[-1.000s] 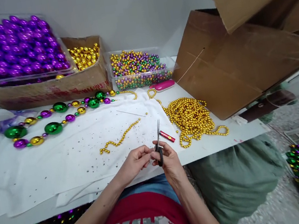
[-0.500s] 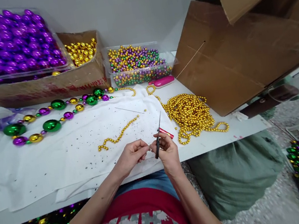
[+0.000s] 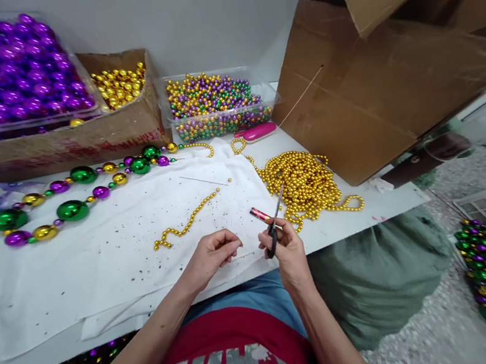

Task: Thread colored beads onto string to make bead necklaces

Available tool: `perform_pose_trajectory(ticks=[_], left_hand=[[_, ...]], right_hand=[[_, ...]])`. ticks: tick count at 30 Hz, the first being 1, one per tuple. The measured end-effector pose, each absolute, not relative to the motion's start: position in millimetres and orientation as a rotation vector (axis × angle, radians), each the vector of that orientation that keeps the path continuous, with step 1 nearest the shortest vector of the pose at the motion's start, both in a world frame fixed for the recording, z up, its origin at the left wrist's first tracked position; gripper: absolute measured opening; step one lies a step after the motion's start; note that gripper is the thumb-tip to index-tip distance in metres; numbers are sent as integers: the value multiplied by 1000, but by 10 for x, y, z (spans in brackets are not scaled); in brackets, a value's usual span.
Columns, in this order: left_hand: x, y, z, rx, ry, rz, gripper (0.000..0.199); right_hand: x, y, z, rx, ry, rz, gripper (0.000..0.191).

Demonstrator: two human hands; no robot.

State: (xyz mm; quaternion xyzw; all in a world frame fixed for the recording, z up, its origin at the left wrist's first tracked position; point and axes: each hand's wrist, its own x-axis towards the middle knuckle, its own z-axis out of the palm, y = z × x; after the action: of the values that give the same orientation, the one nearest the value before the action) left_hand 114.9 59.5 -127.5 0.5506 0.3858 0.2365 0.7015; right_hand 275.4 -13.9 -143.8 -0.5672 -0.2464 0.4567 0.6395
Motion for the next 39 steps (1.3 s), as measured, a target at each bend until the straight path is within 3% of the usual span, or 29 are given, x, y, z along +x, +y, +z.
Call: perform_pose_trajectory(ticks=[4,11,17,22,29,34,39], left_hand=[[1322,615,-1250,1284,792,498,16],[1597,527,-1202,1368,685,395,15],[1743,369,-1213,1456,574,272,14],[1822,266,-1246,1532,562,198,14],[1695,340,-1265,1424,693,327,16],[1450,629,-1263,1228,804,496,17],[1089,934,-1265,1113,873,626,20]], right_hand=[[2985,-700,-1433,-1294,-679,1238,36],[2950,-1388,-1501,-1213,-659,1568,52],[2859,-1384,-1544,-1149,-554,1476,54],[2782,-1500,-1657,-1247,-353,1311,44],[2998,-1648,-1709,-1399,-166,965,45],[3409,-1419,-1668,-1741,-587,785,47],[3497,-439,-1482,-1900,-1427,646,35]])
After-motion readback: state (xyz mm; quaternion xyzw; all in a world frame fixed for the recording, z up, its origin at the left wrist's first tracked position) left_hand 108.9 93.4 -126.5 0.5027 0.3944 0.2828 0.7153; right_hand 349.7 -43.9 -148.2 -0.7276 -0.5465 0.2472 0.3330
